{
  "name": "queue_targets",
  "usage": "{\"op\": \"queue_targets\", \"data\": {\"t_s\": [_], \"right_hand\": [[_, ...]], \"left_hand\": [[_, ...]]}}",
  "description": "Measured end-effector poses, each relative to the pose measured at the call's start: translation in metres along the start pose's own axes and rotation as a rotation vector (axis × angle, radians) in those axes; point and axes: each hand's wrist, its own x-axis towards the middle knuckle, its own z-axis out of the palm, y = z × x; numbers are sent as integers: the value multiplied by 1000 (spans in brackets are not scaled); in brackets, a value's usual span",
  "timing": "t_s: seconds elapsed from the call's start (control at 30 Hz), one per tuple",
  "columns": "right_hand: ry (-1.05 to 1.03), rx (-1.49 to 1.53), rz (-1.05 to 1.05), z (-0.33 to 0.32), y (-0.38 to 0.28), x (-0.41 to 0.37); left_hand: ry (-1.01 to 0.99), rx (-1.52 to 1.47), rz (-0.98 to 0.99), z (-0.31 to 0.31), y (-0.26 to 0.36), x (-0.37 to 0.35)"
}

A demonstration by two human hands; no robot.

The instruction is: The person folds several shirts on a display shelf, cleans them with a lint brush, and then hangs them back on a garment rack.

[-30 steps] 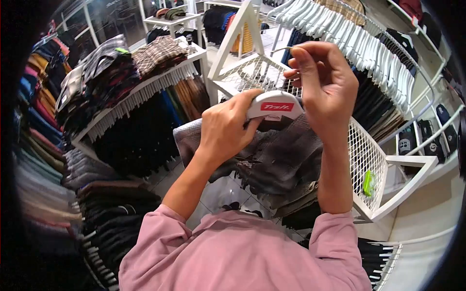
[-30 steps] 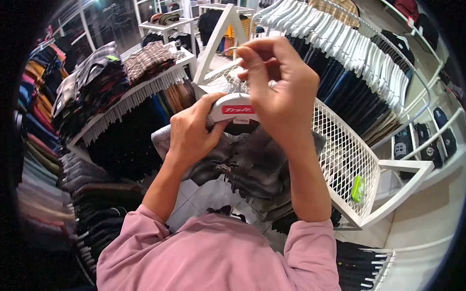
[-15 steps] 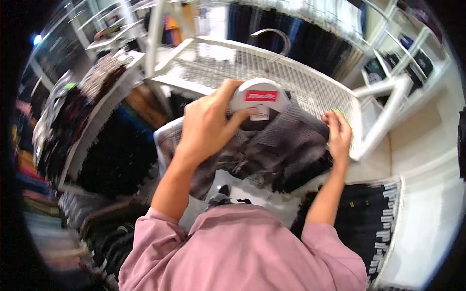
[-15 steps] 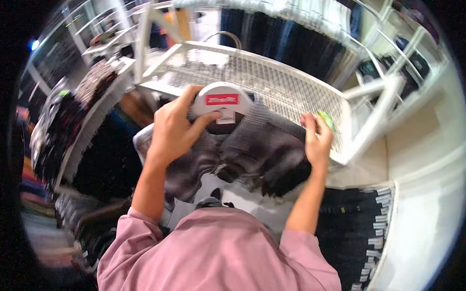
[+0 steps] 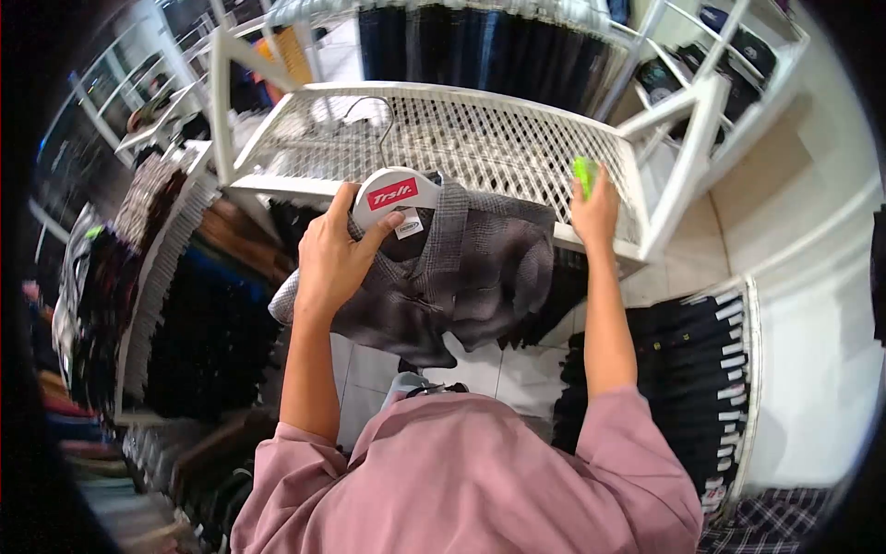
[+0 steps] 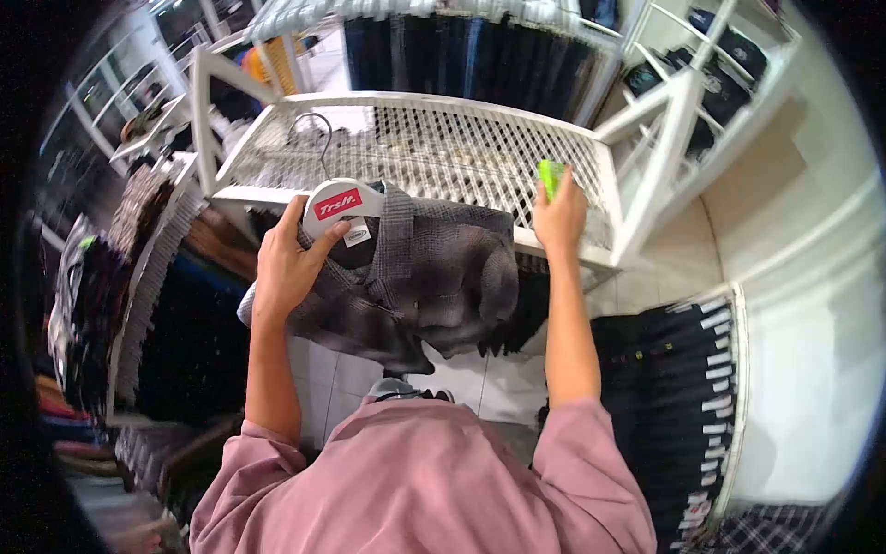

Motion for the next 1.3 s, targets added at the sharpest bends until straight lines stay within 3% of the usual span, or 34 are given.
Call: {"op": "queue_targets", "data": {"t_s": [0.07, 0.13, 0.27, 0.33, 0.4, 0.47, 0.53, 0.6, 0.63, 0.67, 0.8, 0.87, 0.93, 1.0, 1.1, 1.13, 1.23, 1.3], "right_hand": [[117, 421, -2, -25, -36, -19], [142, 716, -165, -50, -72, -32], [-75, 780, -554, -57, -145, -74], [-184, 920, -631, -34, -178, -98], [-159, 964, -707, 2, -190, -92], [50, 816, -569, 46, -201, -83], [-139, 741, -280, 88, -216, -81], [-146, 865, -262, 101, -225, -78], [-18, 876, -363, 91, -244, -80], [-21, 971, -411, 78, -266, -88], [-170, 1133, -840, 35, -350, -139], [-175, 1136, -902, 59, -371, -158], [-117, 1088, -717, 98, -386, -148], [-258, 948, -468, 145, -387, -135], [-126, 1020, -439, 139, -397, -130], [-150, 1085, -436, 116, -410, -137], [-231, 1199, -757, 63, -442, -174], [-288, 1227, -861, 65, -452, -188]], "left_hand": [[48, -20, -73, -6, -6, -13], [100, 18, -126, 5, 5, -15], [160, 65, -305, 6, 28, -24], [193, 100, -370, 2, 24, -33], [272, 135, -400, -3, 22, -44], [409, 119, -421, -20, 8, -65], [504, 125, -496, -51, -21, -89], [593, 52, -480, -70, -46, -106], [594, 46, -499, -79, -54, -111], [611, 48, -508, -86, -63, -112], [516, 75, -595, -108, -79, -108], [508, 113, -586, -117, -84, -105], [507, 83, -595, -134, -94, -111], [553, 163, -602, -149, -108, -122], [613, 64, -526, -160, -143, -133], [636, 23, -487, -164, -149, -133], [569, -4, -539, -165, -151, -125], [530, -24, -567, -165, -154, -121]]}}
